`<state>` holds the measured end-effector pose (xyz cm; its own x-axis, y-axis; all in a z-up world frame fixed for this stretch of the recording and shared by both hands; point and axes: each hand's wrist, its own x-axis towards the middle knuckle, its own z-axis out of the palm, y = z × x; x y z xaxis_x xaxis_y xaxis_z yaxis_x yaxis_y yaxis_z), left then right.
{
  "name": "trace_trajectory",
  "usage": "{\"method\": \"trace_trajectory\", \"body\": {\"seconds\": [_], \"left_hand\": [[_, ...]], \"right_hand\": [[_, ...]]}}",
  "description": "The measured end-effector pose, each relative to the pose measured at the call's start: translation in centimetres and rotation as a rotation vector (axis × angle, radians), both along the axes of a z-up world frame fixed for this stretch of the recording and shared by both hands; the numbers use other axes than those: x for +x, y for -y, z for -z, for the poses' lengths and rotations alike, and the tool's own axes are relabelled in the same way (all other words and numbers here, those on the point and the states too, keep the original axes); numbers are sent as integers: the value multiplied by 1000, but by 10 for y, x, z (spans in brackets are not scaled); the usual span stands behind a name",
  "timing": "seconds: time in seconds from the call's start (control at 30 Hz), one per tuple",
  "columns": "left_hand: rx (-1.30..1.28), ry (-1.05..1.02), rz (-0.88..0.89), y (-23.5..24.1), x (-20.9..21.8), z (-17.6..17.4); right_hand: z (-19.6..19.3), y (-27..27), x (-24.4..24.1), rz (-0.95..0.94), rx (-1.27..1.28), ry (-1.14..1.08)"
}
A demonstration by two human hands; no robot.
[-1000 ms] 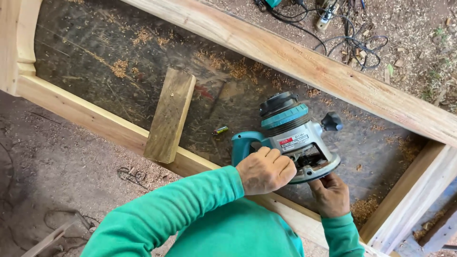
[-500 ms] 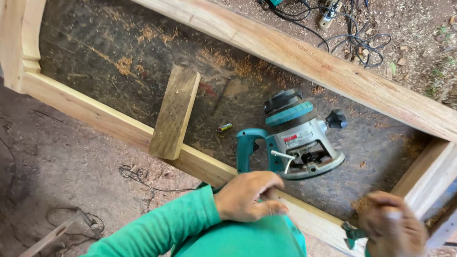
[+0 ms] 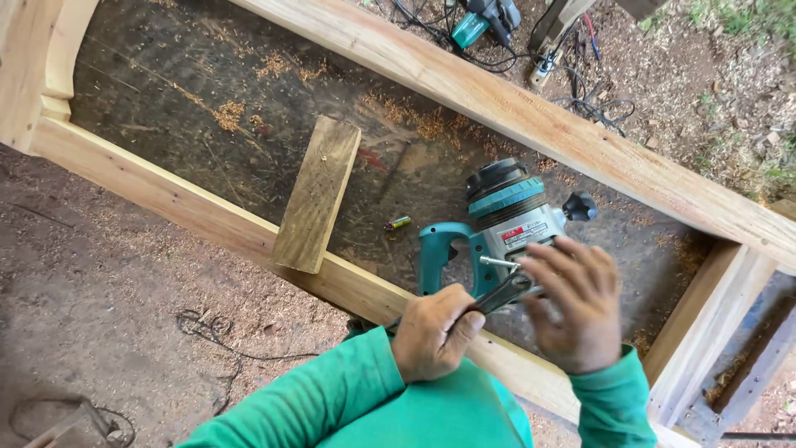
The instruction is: The person uses a wrench to tighten a bolt on a handheld router. They then remove the router's base plate, inspect the internal components, and reattach the base plate, securing it with the wrench.
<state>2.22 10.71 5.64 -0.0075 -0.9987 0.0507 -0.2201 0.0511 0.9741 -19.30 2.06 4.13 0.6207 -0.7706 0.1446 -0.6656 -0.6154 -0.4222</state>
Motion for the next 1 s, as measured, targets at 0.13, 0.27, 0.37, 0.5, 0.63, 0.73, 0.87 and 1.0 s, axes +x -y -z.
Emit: {"method": "trace_trajectory", "body": {"seconds": [0.13, 0.27, 0.37, 0.5, 0.63, 0.73, 0.87, 1.0], "left_hand": [[-192, 207, 8, 2, 0, 28], [-421, 318, 31, 7, -10, 56], [-465, 423, -38, 10, -15, 79], [-540, 339, 18, 14, -8, 52], [-381, 491, -28, 13, -14, 87], [-301, 287, -47, 10, -10, 72], [-253, 259, -25, 11, -17, 77], [-95, -26, -107, 10, -24, 60]], "right_hand": [[24, 2, 14, -48, -58, 19], [50, 2, 11, 71, -148, 175], [54, 2, 9, 109, -170, 228], [54, 8, 7, 103, -148, 259], [50, 6, 11, 124, -144, 286], [49, 5, 11, 148, -99, 285], [54, 5, 10, 132, -129, 285], [44, 11, 18, 140, -132, 294]]}}
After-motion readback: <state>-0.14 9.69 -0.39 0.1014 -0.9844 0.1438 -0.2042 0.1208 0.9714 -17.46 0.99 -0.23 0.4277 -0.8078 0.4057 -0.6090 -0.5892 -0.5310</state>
